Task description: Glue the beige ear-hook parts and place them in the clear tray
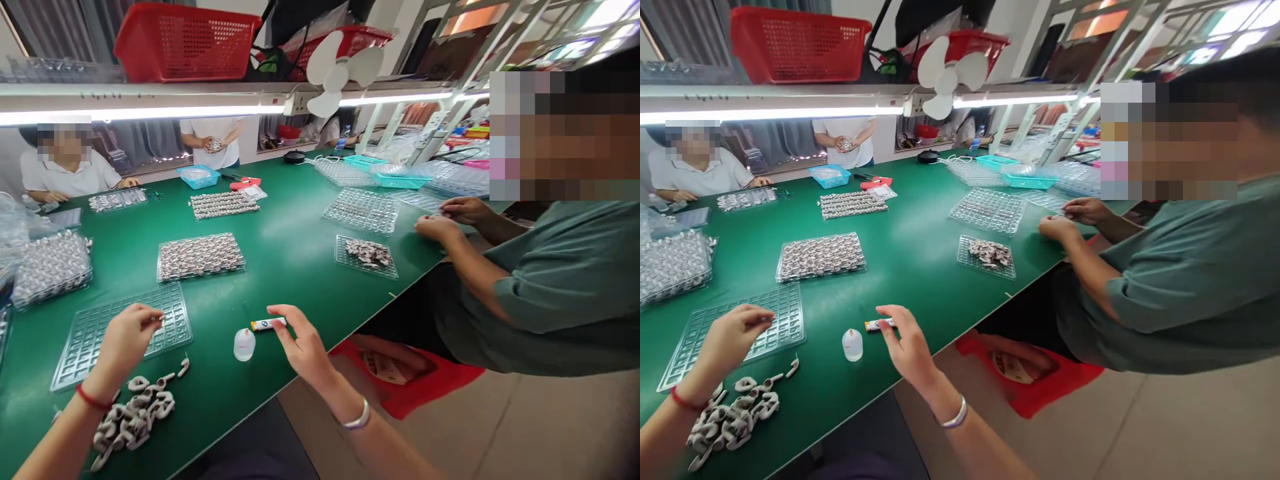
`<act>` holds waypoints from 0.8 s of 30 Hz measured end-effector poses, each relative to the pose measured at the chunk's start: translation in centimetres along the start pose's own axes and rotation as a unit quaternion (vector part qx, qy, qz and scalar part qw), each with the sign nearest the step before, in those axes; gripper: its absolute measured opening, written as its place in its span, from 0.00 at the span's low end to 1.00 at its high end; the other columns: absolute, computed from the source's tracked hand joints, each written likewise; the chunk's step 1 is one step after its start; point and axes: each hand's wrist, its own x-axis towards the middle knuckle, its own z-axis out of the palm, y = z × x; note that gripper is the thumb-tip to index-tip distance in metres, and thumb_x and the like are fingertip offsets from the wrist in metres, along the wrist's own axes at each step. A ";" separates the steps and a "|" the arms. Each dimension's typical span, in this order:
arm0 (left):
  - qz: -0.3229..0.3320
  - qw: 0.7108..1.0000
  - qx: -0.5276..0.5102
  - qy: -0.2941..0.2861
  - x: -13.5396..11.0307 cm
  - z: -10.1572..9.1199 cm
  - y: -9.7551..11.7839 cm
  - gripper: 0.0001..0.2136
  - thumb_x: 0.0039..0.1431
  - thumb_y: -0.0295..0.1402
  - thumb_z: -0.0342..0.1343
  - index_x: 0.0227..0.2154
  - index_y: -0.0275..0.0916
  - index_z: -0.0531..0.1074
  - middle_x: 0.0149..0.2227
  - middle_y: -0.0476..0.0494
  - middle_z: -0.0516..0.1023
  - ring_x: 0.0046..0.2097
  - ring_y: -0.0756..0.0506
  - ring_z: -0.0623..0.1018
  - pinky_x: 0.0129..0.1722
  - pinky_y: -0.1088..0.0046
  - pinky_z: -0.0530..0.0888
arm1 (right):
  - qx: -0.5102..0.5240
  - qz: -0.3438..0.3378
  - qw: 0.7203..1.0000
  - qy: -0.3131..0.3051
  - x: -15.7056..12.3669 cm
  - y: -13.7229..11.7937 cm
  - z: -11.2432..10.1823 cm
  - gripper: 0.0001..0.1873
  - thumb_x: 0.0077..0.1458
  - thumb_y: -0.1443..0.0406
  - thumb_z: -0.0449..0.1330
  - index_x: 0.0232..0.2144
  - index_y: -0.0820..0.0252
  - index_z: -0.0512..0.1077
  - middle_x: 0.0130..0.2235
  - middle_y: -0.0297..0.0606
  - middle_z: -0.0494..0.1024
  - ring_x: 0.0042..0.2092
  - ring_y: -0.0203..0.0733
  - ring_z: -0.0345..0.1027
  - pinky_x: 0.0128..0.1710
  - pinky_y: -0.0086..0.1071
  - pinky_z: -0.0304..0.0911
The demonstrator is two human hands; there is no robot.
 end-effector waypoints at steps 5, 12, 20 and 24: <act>-0.030 0.998 0.050 -0.028 5.1 1.5 -1.0 0.08 0.64 0.35 0.55 0.40 0.37 0.76 0.43 0.42 0.79 0.45 0.44 0.78 0.47 0.61 0.75 | -0.015 -0.019 0.996 -0.089 1.5 2.0 0.4 0.13 0.61 0.65 0.54 0.43 0.56 0.76 0.46 0.47 0.78 0.49 0.57 0.71 0.51 0.56 0.65; -0.038 0.994 0.081 -0.065 9.2 4.9 -0.8 0.14 0.64 0.38 0.55 0.50 0.37 0.70 0.51 0.39 0.74 0.48 0.43 0.76 0.47 0.58 0.76 | -0.010 -0.012 0.992 -0.127 1.8 1.8 -0.1 0.13 0.59 0.68 0.53 0.43 0.57 0.75 0.38 0.43 0.74 0.40 0.47 0.72 0.44 0.42 0.72; -0.039 0.997 0.050 -0.040 8.9 4.3 -0.3 0.16 0.64 0.38 0.55 0.52 0.39 0.69 0.53 0.39 0.72 0.49 0.42 0.76 0.47 0.58 0.76 | 0.130 0.081 0.979 -0.138 2.1 0.2 -1.2 0.18 0.64 0.54 0.52 0.51 0.56 0.67 0.34 0.37 0.77 0.32 0.39 0.71 0.36 0.32 0.70; -0.050 0.998 0.023 -0.004 8.2 3.5 0.3 0.16 0.64 0.38 0.56 0.52 0.39 0.69 0.53 0.40 0.72 0.50 0.41 0.76 0.47 0.58 0.76 | 0.127 0.079 0.980 -0.132 2.8 -1.1 -1.3 0.26 0.63 0.44 0.47 0.41 0.58 0.73 0.30 0.36 0.74 0.28 0.36 0.65 0.28 0.29 0.64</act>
